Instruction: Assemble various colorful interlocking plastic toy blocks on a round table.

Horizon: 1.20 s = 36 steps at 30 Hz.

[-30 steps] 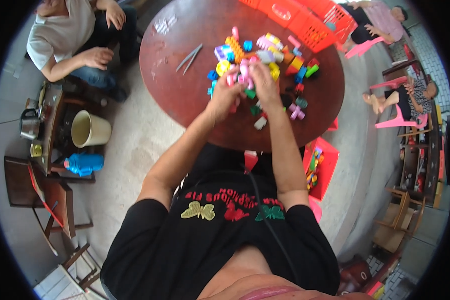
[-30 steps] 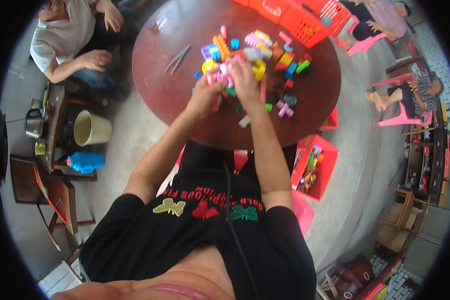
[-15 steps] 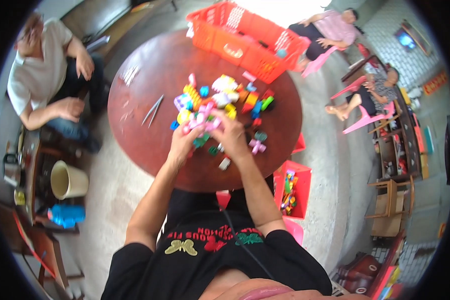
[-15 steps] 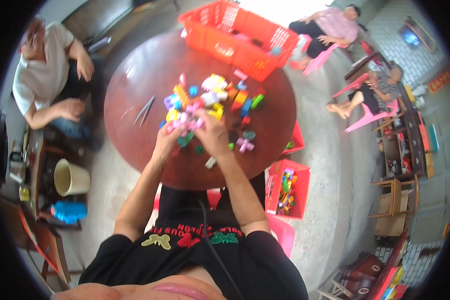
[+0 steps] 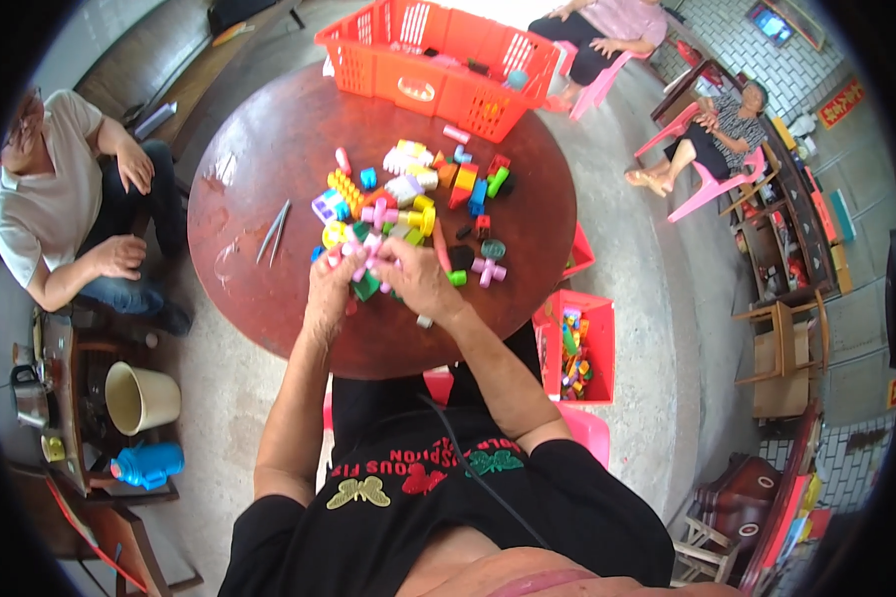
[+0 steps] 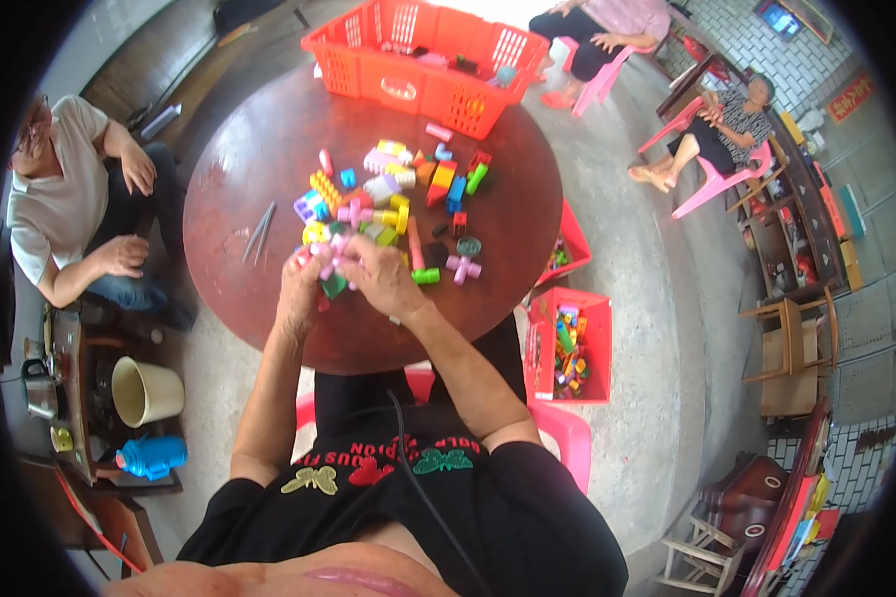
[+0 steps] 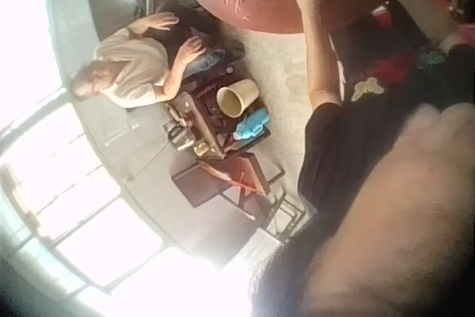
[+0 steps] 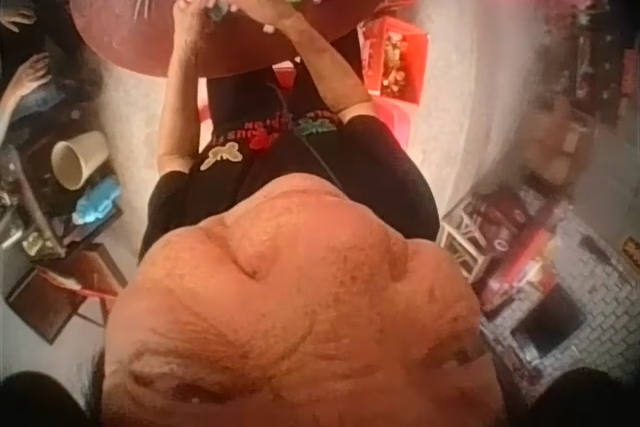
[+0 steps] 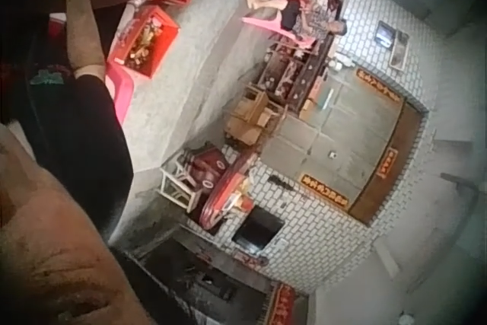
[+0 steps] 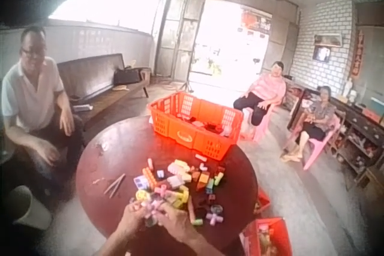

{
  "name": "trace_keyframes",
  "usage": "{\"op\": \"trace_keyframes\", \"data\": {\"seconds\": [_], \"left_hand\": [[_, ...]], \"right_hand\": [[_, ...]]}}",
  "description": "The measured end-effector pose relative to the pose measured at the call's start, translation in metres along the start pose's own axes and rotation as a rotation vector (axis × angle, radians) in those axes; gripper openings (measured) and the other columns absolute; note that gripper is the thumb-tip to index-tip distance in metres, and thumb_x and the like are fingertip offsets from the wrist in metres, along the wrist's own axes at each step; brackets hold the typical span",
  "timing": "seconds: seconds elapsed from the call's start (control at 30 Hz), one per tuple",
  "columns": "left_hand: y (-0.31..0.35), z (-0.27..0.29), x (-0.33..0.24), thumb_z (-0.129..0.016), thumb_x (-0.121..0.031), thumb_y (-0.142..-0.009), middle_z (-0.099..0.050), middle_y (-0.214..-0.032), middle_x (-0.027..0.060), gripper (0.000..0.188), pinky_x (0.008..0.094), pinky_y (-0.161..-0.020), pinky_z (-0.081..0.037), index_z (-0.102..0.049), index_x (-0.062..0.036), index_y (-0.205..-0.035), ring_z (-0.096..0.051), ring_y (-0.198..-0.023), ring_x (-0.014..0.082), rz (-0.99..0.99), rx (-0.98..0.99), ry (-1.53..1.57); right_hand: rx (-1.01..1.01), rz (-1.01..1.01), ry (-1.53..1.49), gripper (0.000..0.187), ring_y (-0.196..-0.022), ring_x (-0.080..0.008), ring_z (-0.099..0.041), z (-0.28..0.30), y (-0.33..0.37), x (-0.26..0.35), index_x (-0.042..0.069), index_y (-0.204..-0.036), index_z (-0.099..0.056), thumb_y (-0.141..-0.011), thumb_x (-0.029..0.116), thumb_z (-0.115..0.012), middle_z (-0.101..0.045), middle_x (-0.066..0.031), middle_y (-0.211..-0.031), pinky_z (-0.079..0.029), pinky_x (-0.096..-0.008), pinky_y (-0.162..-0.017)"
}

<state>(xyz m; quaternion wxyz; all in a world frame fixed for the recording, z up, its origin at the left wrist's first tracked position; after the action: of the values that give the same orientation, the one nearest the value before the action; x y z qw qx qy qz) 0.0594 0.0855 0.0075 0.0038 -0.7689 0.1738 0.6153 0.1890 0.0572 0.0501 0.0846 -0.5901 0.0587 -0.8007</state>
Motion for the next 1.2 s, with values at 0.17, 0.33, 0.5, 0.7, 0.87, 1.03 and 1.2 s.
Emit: {"op": "trace_keyframes", "data": {"seconds": [0.17, 0.33, 0.5, 0.7, 0.87, 1.03, 1.2], "left_hand": [[-0.002, 0.025, -0.017, -0.062, -0.029, -0.087, -0.058, -0.074, -0.0008, 0.025, 0.0222, -0.048, -0.043, -0.06, -0.0061, -0.096, -0.054, -0.058, 0.0065, -0.098, -0.117, 0.167], [-0.017, 0.038, -0.017, -0.063, -0.022, -0.091, -0.064, -0.079, 0.0029, 0.017, 0.0235, -0.043, -0.045, -0.06, -0.006, -0.095, -0.057, -0.056, 0.0105, -0.066, -0.02, 0.288], [-0.015, 0.01, -0.007, -0.067, -0.016, -0.088, -0.064, -0.077, 0.0017, 0.019, 0.0219, -0.039, -0.041, -0.06, -0.005, -0.1, -0.052, -0.048, 0.0087, -0.052, 0.133, 0.31], [-0.004, -0.002, 0.0, -0.071, -0.017, -0.083, -0.061, -0.079, 0.0001, 0.038, 0.018, -0.044, -0.041, -0.058, -0.0097, -0.118, -0.05, -0.05, 0.0062, -0.006, 0.189, -0.058], [-0.005, -0.016, 0.002, -0.071, -0.003, -0.079, -0.059, -0.094, -0.0026, 0.046, 0.0192, -0.056, -0.043, -0.058, -0.0211, -0.12, -0.052, -0.071, 0.0044, -0.092, 0.276, -0.115], [-0.004, -0.006, -0.002, -0.061, 0.0, -0.079, -0.064, -0.088, 0.0023, 0.06, 0.0166, -0.039, -0.039, -0.047, -0.0161, -0.135, -0.052, -0.055, 0.0042, -0.073, 0.024, -0.14], [-0.013, 0.001, 0.013, -0.056, -0.006, -0.089, -0.065, -0.099, 0.0103, 0.034, 0.0293, -0.069, -0.056, -0.054, 0.004, -0.122, -0.065, -0.082, 0.0165, -0.04, 0.059, 0.129]], "right_hand": [[0.171, -0.398, -0.959, 0.02, -0.054, -0.0074, -0.057, -0.006, 0.007, -0.025, 0.003, -0.102, -0.058, -0.096, 0.02, -0.052, -0.064, -0.011, -0.078, -0.038, -0.0171, -0.038], [0.049, -0.341, -0.831, 0.021, -0.063, -0.0114, -0.061, 0.014, 0.018, -0.051, 0.008, -0.114, -0.054, -0.093, 0.014, -0.055, -0.064, -0.0132, -0.091, -0.047, -0.0201, -0.047], [-0.05, -0.17, -0.542, 0.033, -0.083, -0.0149, -0.062, 0.026, 0.003, -0.049, 0.007, -0.125, -0.051, -0.093, 0.005, -0.05, -0.057, -0.009, -0.107, -0.052, -0.0243, -0.062], [0.068, -0.215, -0.233, 0.034, -0.076, -0.0077, -0.061, 0.001, 0.006, -0.041, 0.007, -0.119, -0.059, -0.089, 0.021, -0.064, -0.062, -0.0013, -0.091, -0.048, -0.0185, -0.055], [-0.046, -0.214, -0.273, 0.034, -0.076, -0.0068, -0.062, 0.015, 0.01, -0.044, 0.007, -0.12, -0.058, -0.091, 0.025, -0.062, -0.064, -0.0009, -0.092, -0.048, -0.0189, -0.053], [-0.177, -0.084, -0.626, 0.028, -0.074, -0.0098, -0.064, 0.064, 0.03, -0.036, 0.006, -0.113, -0.061, -0.094, 0.027, -0.058, -0.067, -0.0058, -0.096, -0.05, -0.022, -0.054], [-0.236, -0.22, -0.711, 0.04, -0.077, -0.015, -0.063, 0.158, 0.113, -0.065, 0.006, -0.125, -0.052, -0.094, 0.03, -0.058, -0.064, -0.0086, -0.101, -0.051, -0.026, -0.06]]}}
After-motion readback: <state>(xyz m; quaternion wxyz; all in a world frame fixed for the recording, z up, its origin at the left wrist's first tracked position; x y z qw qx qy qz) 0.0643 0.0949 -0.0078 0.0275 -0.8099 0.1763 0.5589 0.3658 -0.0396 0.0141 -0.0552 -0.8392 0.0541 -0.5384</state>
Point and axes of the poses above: each hand's wrist, its own y-axis away from the middle knuckle, its own z-axis out of the back of the hand, x = y × z, the point moved 9 cm from there along -y, towards the middle knuckle
